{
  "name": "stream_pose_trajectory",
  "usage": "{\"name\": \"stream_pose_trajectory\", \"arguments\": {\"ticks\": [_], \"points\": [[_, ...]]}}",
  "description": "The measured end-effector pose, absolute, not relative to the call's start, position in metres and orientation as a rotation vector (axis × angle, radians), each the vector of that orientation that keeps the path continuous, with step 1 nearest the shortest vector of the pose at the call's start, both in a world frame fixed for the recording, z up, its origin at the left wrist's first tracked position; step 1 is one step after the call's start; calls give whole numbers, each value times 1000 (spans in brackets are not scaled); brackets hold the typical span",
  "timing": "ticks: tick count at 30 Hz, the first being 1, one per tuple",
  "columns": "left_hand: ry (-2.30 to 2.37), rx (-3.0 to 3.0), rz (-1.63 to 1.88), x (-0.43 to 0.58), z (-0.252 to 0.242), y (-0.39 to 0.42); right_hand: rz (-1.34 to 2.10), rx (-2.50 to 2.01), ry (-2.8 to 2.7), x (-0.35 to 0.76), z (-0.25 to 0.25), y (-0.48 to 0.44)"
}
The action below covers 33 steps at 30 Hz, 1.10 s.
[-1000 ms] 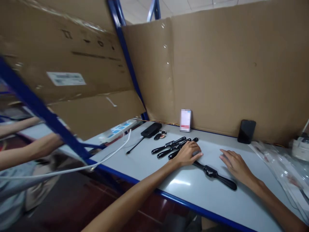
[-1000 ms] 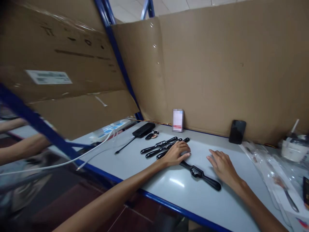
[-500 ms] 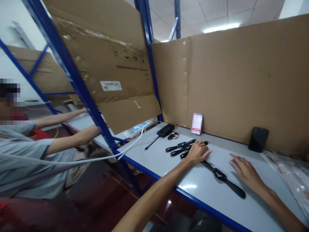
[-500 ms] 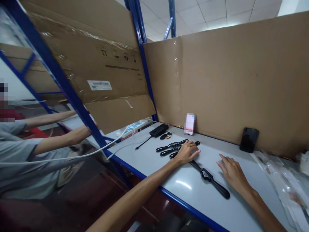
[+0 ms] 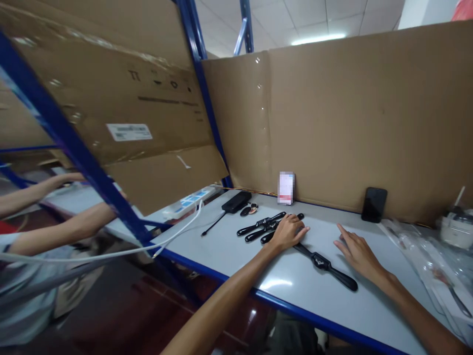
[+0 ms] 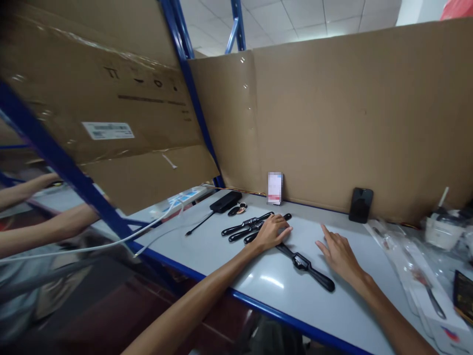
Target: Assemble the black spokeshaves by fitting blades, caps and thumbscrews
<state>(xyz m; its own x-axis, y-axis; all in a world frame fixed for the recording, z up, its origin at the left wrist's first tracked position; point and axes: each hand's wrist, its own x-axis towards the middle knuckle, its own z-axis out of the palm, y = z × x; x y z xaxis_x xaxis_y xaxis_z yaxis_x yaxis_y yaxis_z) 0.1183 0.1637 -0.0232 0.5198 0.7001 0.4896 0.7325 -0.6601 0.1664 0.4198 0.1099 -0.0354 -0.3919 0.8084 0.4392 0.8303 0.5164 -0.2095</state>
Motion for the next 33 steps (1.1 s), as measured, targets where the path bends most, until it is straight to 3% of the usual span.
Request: {"name": "stream_pose_trajectory", "arguments": {"ticks": [24, 33], "points": [[-1010, -2962, -601, 128, -14, 151, 15, -1277, -2211, 411, -33, 88], [-784, -3140, -767, 145, -12, 147, 92, -1370, -2136, 402, -28, 78]]}}
